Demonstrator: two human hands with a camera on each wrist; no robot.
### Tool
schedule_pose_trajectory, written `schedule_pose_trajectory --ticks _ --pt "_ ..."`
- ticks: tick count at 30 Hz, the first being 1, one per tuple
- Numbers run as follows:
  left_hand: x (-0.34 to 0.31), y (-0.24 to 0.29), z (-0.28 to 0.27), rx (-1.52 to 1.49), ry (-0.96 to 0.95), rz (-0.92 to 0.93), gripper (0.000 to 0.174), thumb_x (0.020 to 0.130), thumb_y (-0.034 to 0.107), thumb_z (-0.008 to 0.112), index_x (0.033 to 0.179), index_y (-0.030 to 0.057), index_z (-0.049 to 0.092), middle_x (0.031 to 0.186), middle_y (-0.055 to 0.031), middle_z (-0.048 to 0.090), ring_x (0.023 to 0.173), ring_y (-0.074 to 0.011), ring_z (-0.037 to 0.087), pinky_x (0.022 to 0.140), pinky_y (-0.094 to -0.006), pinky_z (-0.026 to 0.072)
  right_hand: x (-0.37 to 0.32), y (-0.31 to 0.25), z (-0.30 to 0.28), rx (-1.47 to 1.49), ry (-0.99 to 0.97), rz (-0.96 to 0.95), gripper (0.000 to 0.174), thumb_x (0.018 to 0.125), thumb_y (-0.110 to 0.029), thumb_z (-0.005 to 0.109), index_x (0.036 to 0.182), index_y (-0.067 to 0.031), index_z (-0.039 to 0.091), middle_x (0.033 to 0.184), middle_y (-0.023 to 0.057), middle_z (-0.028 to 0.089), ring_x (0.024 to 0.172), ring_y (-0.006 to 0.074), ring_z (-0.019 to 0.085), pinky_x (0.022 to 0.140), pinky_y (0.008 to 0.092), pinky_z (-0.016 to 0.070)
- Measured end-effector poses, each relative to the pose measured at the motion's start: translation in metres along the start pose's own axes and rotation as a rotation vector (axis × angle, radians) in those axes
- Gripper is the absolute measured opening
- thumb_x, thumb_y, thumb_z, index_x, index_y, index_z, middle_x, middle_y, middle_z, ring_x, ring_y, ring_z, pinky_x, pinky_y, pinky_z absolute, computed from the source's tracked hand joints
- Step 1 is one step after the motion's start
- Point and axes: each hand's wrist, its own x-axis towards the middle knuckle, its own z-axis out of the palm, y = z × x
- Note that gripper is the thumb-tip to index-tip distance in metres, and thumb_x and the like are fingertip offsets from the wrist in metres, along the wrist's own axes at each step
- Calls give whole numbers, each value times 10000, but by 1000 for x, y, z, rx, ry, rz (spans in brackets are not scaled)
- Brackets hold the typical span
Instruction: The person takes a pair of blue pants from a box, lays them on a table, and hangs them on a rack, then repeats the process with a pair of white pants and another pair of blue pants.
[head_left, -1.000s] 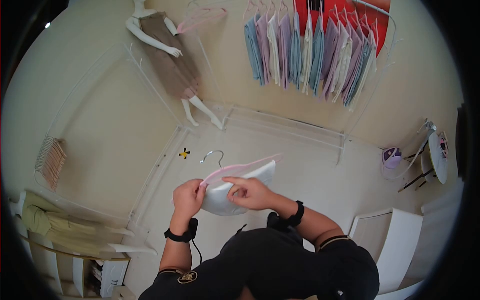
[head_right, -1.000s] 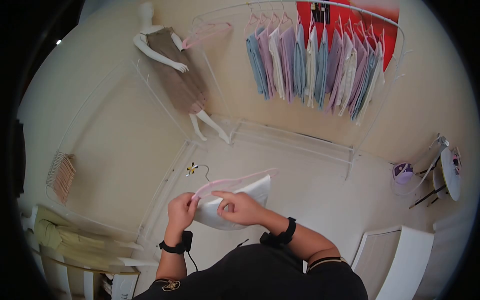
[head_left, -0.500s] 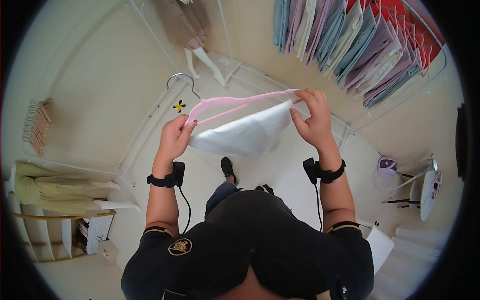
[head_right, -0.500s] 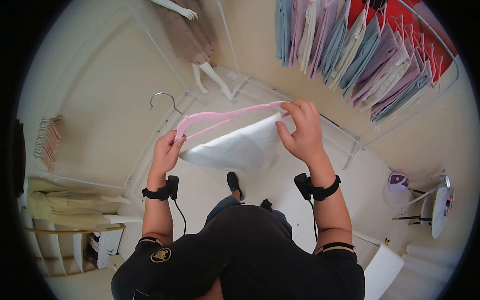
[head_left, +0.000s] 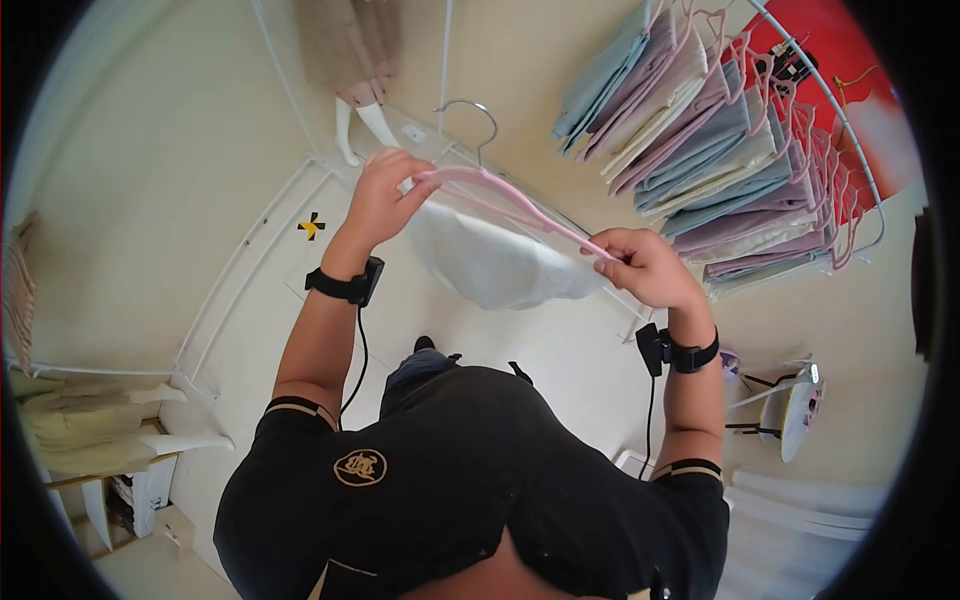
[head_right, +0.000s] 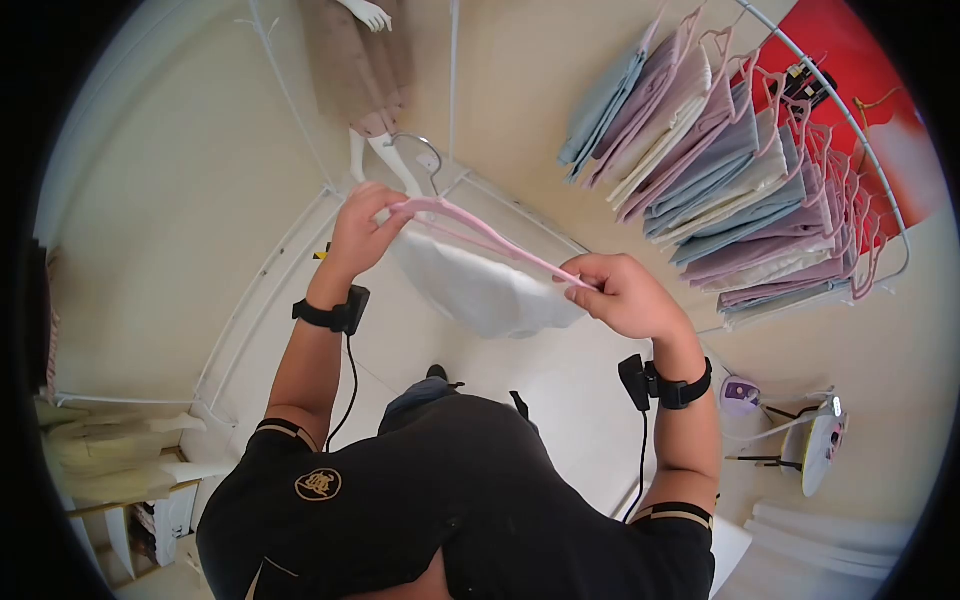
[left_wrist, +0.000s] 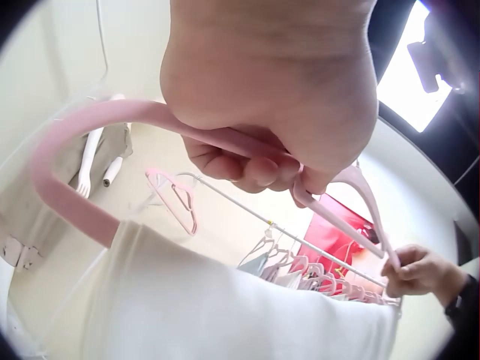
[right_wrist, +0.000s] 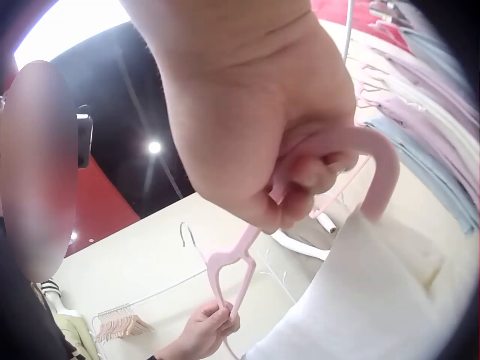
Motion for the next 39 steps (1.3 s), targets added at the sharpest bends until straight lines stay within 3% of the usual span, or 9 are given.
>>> schedule_pose_trajectory --ticks 3,5,9,13,19,23,27,32,39 --pt "25 -33 15 87 221 56 187 753 127 667 924 64 624 935 -92 599 928 -265 526 806 -371 405 32 15 8 252 102 18 170 842 -63 541 996 -16 598 556 -63 399 502 29 357 445 215 257" --pt "34 -48 24 -151 375 -185 366 724 106 677 1073 73 575 1133 -123 527 1056 -284 476 895 -383 381 44 11 7 407 160 83 181 853 -63 517 1007 -16 601 558 -58 401 488 32 339 439 209 244" --pt "20 -77 63 52 312 -200 505 719 113 670 1193 75 502 1267 -159 430 1163 -318 415 956 -388 353 65 12 2 726 274 55 240 894 -98 459 1084 -21 583 566 -36 415 454 42 311 421 193 237" --pt "14 -50 110 -16 97 -10 613 764 235 597 1304 34 387 1406 -266 216 1284 -462 214 1041 -504 203 96 -8 -4 833 431 -47 289 911 -122 443 1170 -21 521 576 -18 429 433 48 307 408 187 256" --pt "23 -60 181 -167 -242 -50 723 765 362 582 1337 18 305 1428 -273 153 1303 -471 171 1021 -552 209 128 -26 -45 984 435 -243 388 894 -128 478 1266 -29 434 592 8 450 425 52 351 412 182 291" --pt "39 -107 198 194 -845 -131 746 762 409 599 1355 72 297 1416 -255 207 1280 -447 250 996 -541 284 151 -25 -85 997 402 -273 405 897 -57 444 1297 -17 388 628 8 462 471 52 383 445 186 337" --pt "31 -164 206 124 -926 -227 715 773 406 592 1356 94 318 1400 -266 242 1267 -431 287 1009 -501 296 167 -25 -118 976 499 -329 422 887 -41 459 1297 5 370 650 12 484 487 50 409 456 184 349" --pt "29 -226 214 -51 -952 -342 627 813 392 574 1293 28 402 1330 -252 373 1262 -373 322 1050 -404 265 200 -42 -163 901 664 -377 421 881 -32 462 1289 22 369 648 10 492 480 49 416 440 183 348" --pt "57 -319 212 -176 -1082 -300 564 815 375 579 1229 9 470 1261 -209 464 1192 -337 417 1009 -378 328 268 -59 -213 740 1024 -390 388 876 -68 498 1241 39 422 641 4 496 475 49 412 436 180 331"
